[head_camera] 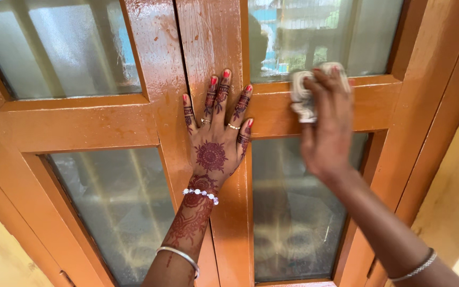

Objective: The person sprays a pink cleaning solution from a spray bottle onto the glass panes of a wooden double door and wipes the surfaces with a cloth. The person systematically cleans each pane and the wooden frame, moving from the lower sections to the upper sections.

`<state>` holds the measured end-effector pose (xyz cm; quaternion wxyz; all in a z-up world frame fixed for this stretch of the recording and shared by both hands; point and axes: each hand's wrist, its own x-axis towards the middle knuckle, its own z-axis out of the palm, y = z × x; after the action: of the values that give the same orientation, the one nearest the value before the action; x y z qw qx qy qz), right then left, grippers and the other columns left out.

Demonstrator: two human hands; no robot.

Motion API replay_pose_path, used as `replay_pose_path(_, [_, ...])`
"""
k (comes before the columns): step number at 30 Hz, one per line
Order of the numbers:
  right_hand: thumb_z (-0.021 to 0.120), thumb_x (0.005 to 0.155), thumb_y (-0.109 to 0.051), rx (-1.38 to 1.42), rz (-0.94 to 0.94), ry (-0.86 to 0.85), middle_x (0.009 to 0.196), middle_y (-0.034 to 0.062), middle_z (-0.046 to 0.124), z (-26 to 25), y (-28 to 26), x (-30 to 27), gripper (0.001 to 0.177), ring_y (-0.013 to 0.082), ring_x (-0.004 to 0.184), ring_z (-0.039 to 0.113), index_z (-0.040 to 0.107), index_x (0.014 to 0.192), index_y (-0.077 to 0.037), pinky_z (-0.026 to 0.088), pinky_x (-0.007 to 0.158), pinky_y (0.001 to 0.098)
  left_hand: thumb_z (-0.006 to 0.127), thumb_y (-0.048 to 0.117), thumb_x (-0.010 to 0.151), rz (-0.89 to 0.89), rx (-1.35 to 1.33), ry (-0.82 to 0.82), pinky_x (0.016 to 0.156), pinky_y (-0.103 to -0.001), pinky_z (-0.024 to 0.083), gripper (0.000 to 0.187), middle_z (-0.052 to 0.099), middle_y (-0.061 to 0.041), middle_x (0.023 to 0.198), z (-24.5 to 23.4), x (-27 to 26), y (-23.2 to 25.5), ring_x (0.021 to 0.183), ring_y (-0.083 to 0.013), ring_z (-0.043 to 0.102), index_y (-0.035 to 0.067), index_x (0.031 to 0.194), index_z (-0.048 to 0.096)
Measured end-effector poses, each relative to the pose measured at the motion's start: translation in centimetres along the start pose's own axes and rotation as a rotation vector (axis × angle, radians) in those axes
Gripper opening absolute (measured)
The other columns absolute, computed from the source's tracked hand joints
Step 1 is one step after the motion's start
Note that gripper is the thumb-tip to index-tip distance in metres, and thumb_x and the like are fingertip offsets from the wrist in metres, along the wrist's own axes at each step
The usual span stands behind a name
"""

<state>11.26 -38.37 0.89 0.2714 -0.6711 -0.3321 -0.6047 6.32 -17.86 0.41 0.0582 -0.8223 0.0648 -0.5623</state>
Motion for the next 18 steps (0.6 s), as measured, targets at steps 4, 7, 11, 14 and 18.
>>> replay_pose_path(4, [0.057, 0.083, 0.009, 0.068, -0.065, -0.074, 0.153, 0.0210, 0.047, 1.9, -3.6, 0.7, 0.064, 0.0422, 0.153, 0.032, 0.048, 0.146, -0.002, 0.022, 0.129, 0.0566, 0.048, 0.042, 0.108, 0.019, 0.000, 0.026, 0.126, -0.068, 0.004, 0.060, 0.014, -0.008, 0.173, 0.1, -0.1, -0.2, 0.161, -0.0273, 0.013, 0.030, 0.165, 0.031])
replay_pose_path(7, [0.054, 0.081, 0.008, 0.060, -0.101, -0.158, 0.155, 0.0214, 0.045, 2.3, -3.9, 0.6, 0.069, 0.0419, 0.154, 0.032, 0.046, 0.149, 0.000, 0.021, 0.130, 0.0575, 0.049, 0.042, 0.109, 0.013, -0.018, 0.011, 0.127, -0.067, 0.004, 0.060, 0.016, -0.008, 0.174, 0.1, -0.2, -0.3, 0.162, -0.0278, 0.014, 0.028, 0.165, 0.033])
replay_pose_path(11, [0.056, 0.091, 0.003, -0.043, -0.198, -0.176, 0.158, 0.0205, 0.043, 1.5, -1.2, 0.4, 0.064, 0.0397, 0.155, 0.034, 0.045, 0.154, -0.002, 0.019, 0.132, 0.0594, 0.049, 0.041, 0.109, 0.024, -0.005, 0.026, 0.127, -0.066, 0.006, 0.059, 0.017, -0.007, 0.173, 0.1, -0.4, -0.5, 0.161, -0.0284, 0.016, 0.028, 0.164, 0.034])
replay_pose_path(14, [0.056, 0.086, 0.004, -0.082, -0.187, -0.148, 0.157, 0.0206, 0.045, -0.2, 1.0, -0.3, 0.066, 0.0401, 0.153, 0.035, 0.048, 0.150, -0.001, 0.016, 0.130, 0.0614, 0.049, 0.041, 0.110, 0.020, -0.019, 0.050, 0.129, -0.065, 0.009, 0.058, 0.018, -0.005, 0.173, 0.1, -0.7, -0.4, 0.162, -0.0266, 0.017, 0.030, 0.165, 0.033])
replay_pose_path(18, [0.050, 0.083, 0.008, -0.049, -0.113, -0.079, 0.156, 0.0212, 0.047, -1.6, 2.3, -0.7, 0.067, 0.0410, 0.154, 0.035, 0.049, 0.150, 0.000, 0.014, 0.132, 0.0601, 0.049, 0.040, 0.109, 0.027, -0.039, 0.052, 0.128, -0.065, 0.010, 0.059, 0.019, -0.005, 0.173, 0.1, -0.9, -0.5, 0.161, -0.0270, 0.019, 0.029, 0.165, 0.033])
